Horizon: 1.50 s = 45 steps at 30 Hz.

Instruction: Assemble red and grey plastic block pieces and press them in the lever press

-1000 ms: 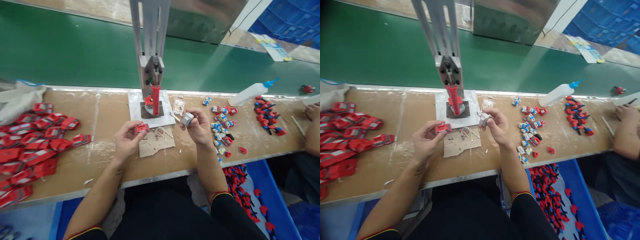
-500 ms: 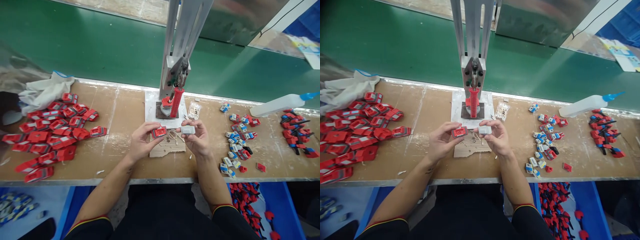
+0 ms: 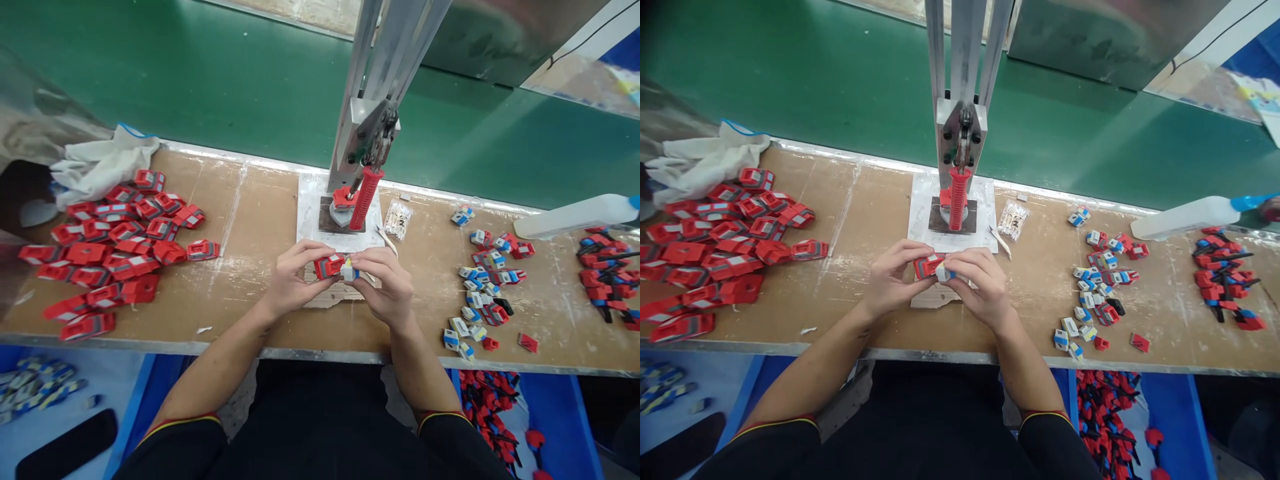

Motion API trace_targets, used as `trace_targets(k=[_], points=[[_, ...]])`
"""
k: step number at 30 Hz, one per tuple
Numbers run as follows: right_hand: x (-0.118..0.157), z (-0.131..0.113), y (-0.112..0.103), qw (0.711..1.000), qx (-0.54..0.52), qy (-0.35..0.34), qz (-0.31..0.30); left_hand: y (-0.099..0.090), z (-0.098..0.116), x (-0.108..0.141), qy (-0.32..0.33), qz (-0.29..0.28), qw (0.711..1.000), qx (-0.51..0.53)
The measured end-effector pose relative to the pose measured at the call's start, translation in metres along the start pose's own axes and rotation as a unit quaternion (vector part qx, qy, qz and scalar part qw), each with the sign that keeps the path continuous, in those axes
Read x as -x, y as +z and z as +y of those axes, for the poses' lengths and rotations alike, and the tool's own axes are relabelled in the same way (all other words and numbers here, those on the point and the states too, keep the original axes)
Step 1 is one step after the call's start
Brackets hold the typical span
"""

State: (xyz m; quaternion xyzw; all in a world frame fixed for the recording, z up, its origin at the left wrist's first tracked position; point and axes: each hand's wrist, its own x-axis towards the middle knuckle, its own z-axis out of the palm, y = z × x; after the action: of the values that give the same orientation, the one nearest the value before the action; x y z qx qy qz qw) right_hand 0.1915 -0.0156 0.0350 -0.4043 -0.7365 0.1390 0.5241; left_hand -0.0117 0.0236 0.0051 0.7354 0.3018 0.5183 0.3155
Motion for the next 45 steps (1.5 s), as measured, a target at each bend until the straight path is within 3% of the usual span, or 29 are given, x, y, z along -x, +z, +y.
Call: trace_targets(k=[6,12,20,27,31,33,36,38,42,45], points=[[0.0,0.001,-0.001,0.999,-0.034,-0.004,-0.009,-0.004,0.004,-0.002,-0.018,-0.033,0.999,0.037],[0.001,-0.002,0.0,0.999,-0.035,-0.04,-0.015,-0.009,0.001,-0.003,-0.096,-0.144,0.967,0.189],[-0.001,-0.004,-0.003,0.993,-0.033,-0.103,-0.056,-0.011,0.002,0.003,-0.171,-0.158,0.944,0.234],[0.007,-0.002,0.009,0.993,0.01,-0.11,-0.035,-0.007,0.01,0.001,-0.211,-0.139,0.944,0.214],[0.01,-0.002,0.011,0.996,-0.039,-0.057,-0.053,-0.017,0.016,-0.001,-0.208,-0.182,0.938,0.21],[0.008,-0.004,0.01,0.993,-0.076,-0.007,-0.095,-0.021,0.02,0.0,-0.214,-0.2,0.93,0.223],[0.003,-0.007,0.01,0.979,-0.104,-0.009,-0.177,-0.022,0.022,0.003,-0.234,-0.182,0.922,0.248],[0.001,-0.008,0.012,0.976,-0.113,-0.033,-0.183,-0.018,0.02,0.005,-0.249,-0.141,0.918,0.275],[0.004,-0.002,0.022,0.994,-0.066,-0.029,-0.08,-0.005,0.015,0.007,-0.232,-0.052,0.907,0.347],[0.008,0.006,0.028,0.999,-0.015,-0.025,-0.02,0.0,0.01,0.009,-0.179,-0.045,0.934,0.306]])
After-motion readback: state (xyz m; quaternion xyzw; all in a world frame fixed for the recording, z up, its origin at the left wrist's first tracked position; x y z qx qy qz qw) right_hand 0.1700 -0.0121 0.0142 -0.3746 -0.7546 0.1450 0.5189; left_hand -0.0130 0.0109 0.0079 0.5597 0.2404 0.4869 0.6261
